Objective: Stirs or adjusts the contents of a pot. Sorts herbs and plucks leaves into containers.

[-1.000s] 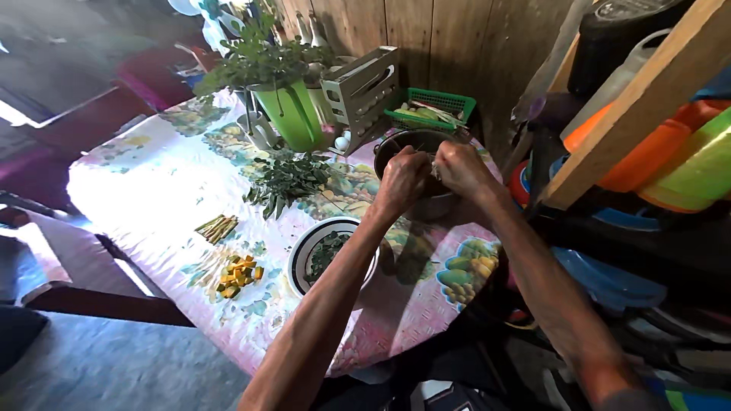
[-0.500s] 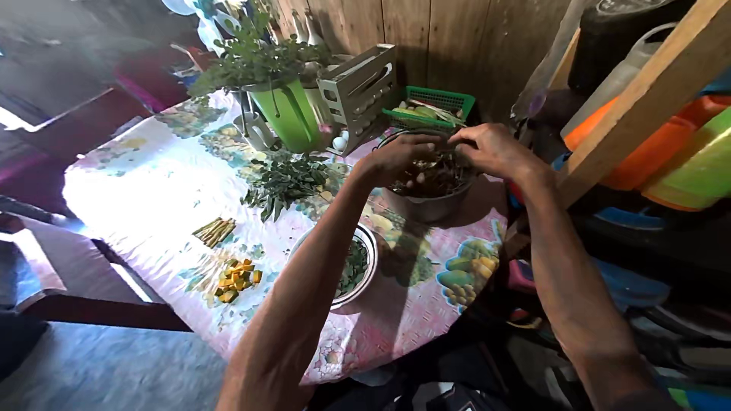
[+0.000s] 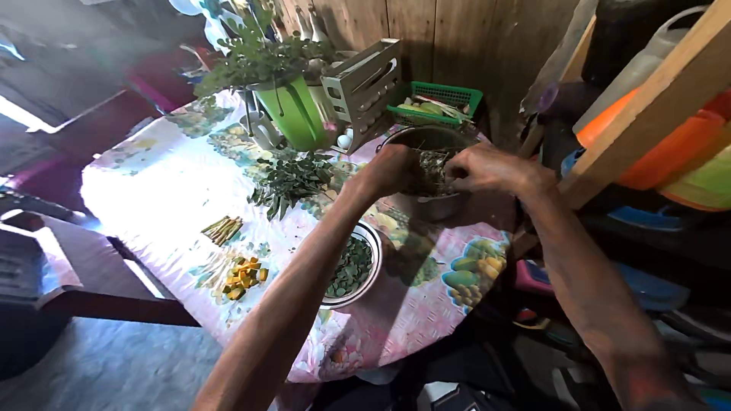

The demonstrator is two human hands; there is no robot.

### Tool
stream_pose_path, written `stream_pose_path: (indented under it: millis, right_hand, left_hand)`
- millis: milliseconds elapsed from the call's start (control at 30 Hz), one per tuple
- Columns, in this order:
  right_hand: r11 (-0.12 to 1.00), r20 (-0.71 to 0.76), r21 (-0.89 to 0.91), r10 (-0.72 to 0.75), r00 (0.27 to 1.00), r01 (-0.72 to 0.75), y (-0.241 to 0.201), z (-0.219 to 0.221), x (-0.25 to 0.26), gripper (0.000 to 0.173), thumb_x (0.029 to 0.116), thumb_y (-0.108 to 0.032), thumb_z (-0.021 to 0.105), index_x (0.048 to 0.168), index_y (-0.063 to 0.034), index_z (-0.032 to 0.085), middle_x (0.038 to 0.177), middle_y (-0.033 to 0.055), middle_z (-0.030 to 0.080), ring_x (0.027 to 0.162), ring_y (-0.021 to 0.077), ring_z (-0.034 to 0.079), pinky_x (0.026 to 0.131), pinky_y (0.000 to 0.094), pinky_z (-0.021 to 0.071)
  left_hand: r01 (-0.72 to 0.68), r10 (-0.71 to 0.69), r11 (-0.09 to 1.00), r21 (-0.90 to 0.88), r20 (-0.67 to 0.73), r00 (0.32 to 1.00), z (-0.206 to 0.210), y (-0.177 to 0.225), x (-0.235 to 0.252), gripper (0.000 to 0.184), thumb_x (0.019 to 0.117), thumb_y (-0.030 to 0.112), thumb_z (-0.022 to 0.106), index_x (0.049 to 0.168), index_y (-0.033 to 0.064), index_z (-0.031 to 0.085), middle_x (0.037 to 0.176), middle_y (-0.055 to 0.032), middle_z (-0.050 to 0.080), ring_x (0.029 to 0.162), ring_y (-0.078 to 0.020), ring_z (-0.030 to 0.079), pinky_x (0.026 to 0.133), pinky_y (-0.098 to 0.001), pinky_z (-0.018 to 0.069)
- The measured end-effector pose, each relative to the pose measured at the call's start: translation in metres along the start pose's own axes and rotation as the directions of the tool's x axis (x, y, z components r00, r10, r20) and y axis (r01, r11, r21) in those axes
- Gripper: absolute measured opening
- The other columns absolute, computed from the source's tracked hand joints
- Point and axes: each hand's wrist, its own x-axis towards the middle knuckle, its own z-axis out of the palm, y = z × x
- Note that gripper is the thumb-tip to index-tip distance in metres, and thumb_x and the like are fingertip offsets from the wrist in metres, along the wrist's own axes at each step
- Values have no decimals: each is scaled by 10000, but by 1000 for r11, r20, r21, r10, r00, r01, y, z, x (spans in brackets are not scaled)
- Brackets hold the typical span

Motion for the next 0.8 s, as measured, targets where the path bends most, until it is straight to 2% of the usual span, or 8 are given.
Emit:
stream_pose_path:
  millis: [133, 200, 267, 433, 567, 633, 700, 800]
  right_hand:
    - [999, 129, -31, 40, 991, -36, -8, 9, 27, 146, 941, -193, 713, 876, -62, 723, 841, 118, 680, 834, 299, 659, 796, 544, 514]
    - [1000, 111, -6, -20, 994, 21, -5, 12, 26, 148, 931, -180, 711, 837, -66, 716, 788, 101, 664, 774, 278, 647, 750, 522, 513]
    - [996, -30, -3, -91, 995, 91, 0, 4, 13, 127, 941, -152, 703, 863, -54, 722, 784, 106, 676, 760, 281, 667, 749, 531, 535]
    - [995, -477, 3, -88, 875, 102, 2, -2, -35, 127, 1002, -129, 616, 1034, -56, 714, 925, 125, 696, 794, 304, 686, 720, 563, 566]
    - [997, -529, 8, -56, 847, 71, -2, 14, -42, 279, 988, -335, 545, 1038, -136, 733, 939, 33, 699, 803, 204, 683, 707, 503, 576]
    - [996, -549, 27, -52, 834, 80, -5, 23, -47, 355, 992, -403, 511, 1053, -135, 736, 960, 35, 703, 816, 190, 680, 712, 483, 574]
    - [991, -585, 59, -63, 808, 119, -15, 35, -57, 374, 1002, -402, 517, 1080, -112, 741, 993, 59, 712, 858, 181, 684, 750, 447, 572]
    - [962, -604, 127, -119, 788, 243, -35, 56, -64, 322, 1006, -352, 559, 1069, -101, 751, 988, 52, 724, 848, 106, 677, 750, 309, 577]
  left_hand:
    - [3, -9, 998, 68, 91, 996, 17, -4, 12, 101, 915, 81, 683, 959, 6, 734, 993, -182, 712, 1008, -358, 677, 935, -567, 512]
    - [-12, 12, 1000, 20, 8, 1000, 17, 0, 7, 104, 916, 82, 683, 955, -2, 731, 985, -190, 708, 1005, -362, 679, 935, -562, 516]
    - [-36, 28, 999, -38, -199, 980, 4, 2, -6, 123, 930, 110, 681, 957, 4, 736, 964, -171, 705, 970, -326, 684, 917, -516, 540]
    - [56, -106, 993, -102, -610, 785, -36, -38, -45, 168, 970, 161, 636, 1064, 63, 734, 952, -104, 683, 833, -217, 668, 782, -419, 577]
    - [226, -304, 953, -203, -682, 665, -62, -93, -75, 247, 1007, 234, 582, 1103, 51, 716, 975, -129, 682, 855, -246, 653, 814, -465, 543]
    - [301, -364, 928, -218, -695, 620, -83, -112, -90, 292, 1030, 222, 542, 1164, 11, 693, 1053, -179, 689, 921, -286, 673, 870, -501, 547]
    - [362, -421, 899, -245, -711, 563, -106, -125, -112, 322, 1043, 210, 506, 1218, -14, 657, 1112, -210, 670, 971, -300, 666, 909, -500, 533]
    - [458, -502, 838, -296, -746, 437, -116, -149, -151, 325, 1025, 226, 512, 1209, 11, 671, 1094, -195, 686, 958, -292, 681, 894, -505, 539]
